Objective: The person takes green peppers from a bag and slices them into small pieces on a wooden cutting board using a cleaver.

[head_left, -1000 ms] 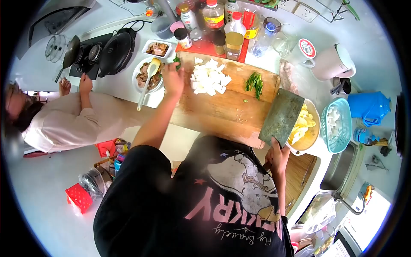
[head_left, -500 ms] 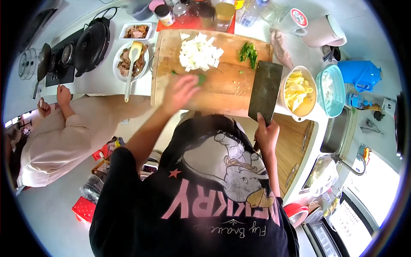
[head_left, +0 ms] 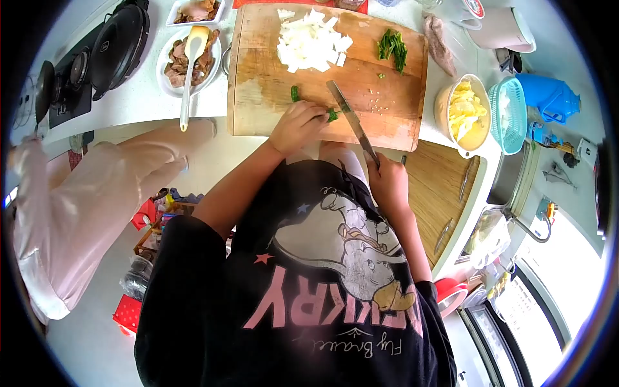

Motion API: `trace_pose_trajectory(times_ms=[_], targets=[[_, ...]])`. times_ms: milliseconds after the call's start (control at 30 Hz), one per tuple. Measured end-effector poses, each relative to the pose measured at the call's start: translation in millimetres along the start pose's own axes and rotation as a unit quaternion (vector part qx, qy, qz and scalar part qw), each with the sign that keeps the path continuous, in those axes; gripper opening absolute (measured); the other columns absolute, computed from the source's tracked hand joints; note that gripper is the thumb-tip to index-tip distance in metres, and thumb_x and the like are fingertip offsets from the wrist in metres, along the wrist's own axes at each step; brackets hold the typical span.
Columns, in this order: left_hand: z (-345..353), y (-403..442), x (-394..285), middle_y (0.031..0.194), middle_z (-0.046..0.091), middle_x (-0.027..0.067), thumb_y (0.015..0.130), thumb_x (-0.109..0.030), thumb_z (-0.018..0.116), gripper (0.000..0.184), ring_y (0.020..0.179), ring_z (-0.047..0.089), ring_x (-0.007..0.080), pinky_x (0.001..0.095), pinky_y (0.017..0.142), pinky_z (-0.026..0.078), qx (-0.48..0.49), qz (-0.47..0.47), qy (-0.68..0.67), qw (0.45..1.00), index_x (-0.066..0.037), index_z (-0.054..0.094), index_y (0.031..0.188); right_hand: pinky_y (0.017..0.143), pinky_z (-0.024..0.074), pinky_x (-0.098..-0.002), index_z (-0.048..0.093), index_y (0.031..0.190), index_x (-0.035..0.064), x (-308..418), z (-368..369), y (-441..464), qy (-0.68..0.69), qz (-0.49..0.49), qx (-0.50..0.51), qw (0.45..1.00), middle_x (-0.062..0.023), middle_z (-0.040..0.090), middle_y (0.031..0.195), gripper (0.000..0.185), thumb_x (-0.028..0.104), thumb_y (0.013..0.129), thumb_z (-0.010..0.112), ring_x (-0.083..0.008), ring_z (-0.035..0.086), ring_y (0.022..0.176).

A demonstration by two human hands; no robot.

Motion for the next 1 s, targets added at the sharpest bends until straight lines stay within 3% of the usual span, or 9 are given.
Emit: trace_pose_trajectory(times_ms=[467,567,667,767,867,1000], targets=[[2,0,3,0.102,0.064,0.0065,0.075,-0.007,0.075,0.029,0.098,0.059,0.0288,0.0401,0.083,0.049,0.011,0.012,0.011,1.000,-0.002,0.070,0.103,0.069,0.0545,-0.0468,0.070,0.095,0.0063,17,16,-1,-0.013,0.036,0.002,0.999,-0.0196,0.069,0.080,0.022,0.025,0.093,0.059,-0.0390,0.068,0.074],[4,0,2,0.102,0.065,0.0064,0.072,-0.011,0.075,0.026,0.096,0.059,0.0286,0.0404,0.084,0.049,0.029,0.026,0.022,0.999,-0.004,0.070,0.097,0.062,0.0516,-0.0473,0.069,0.092,0.0043,17,21,-8,-0.013,0.004,-0.014,1.000,-0.0205,0.065,0.072,0.026,0.026,0.097,0.057,-0.0411,0.064,0.068],[6,-3,4,0.103,0.065,0.0042,0.079,-0.009,0.068,0.021,0.096,0.060,0.0263,0.0393,0.081,0.049,0.018,0.026,-0.002,1.000,-0.005,0.069,0.099,0.063,0.0532,-0.0463,0.069,0.093,0.0057,17,27,-13,-0.027,0.013,-0.009,0.999,-0.0187,0.067,0.074,0.021,0.025,0.095,0.059,-0.0389,0.066,0.069],[10,-6,5,0.103,0.065,0.0077,0.070,-0.015,0.075,0.018,0.097,0.058,0.0305,0.0417,0.084,0.049,0.038,0.015,0.003,0.999,-0.006,0.069,0.084,0.063,0.0534,-0.0464,0.067,0.095,0.0065,20,26,-15,-0.018,0.016,-0.017,1.000,-0.0177,0.067,0.075,0.018,0.023,0.093,0.060,-0.0384,0.066,0.069],[10,-2,3,0.105,0.065,0.0083,0.070,-0.015,0.075,0.020,0.097,0.058,0.0322,0.0423,0.084,0.049,0.025,0.018,0.007,1.000,-0.006,0.070,0.087,0.062,0.0533,-0.0463,0.066,0.096,0.0074,21,26,-14,-0.012,0.015,-0.020,1.000,-0.0170,0.067,0.076,0.015,0.020,0.091,0.060,-0.0382,0.066,0.067],[12,-1,2,0.101,0.065,0.0038,0.072,-0.011,0.074,0.020,0.094,0.060,0.0271,0.0388,0.079,0.051,0.029,0.008,0.024,0.999,-0.005,0.072,0.091,0.061,0.0535,-0.0457,0.064,0.093,0.0082,17,30,-16,-0.021,0.020,-0.018,0.999,-0.0159,0.067,0.076,0.011,0.018,0.090,0.060,-0.0376,0.066,0.066]])
Point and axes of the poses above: each hand's wrist, its own y-axis towards the middle knuckle, its own z-axis out of the palm, x = y × z, the point moved 8 cm from there along y, towards the middle knuckle
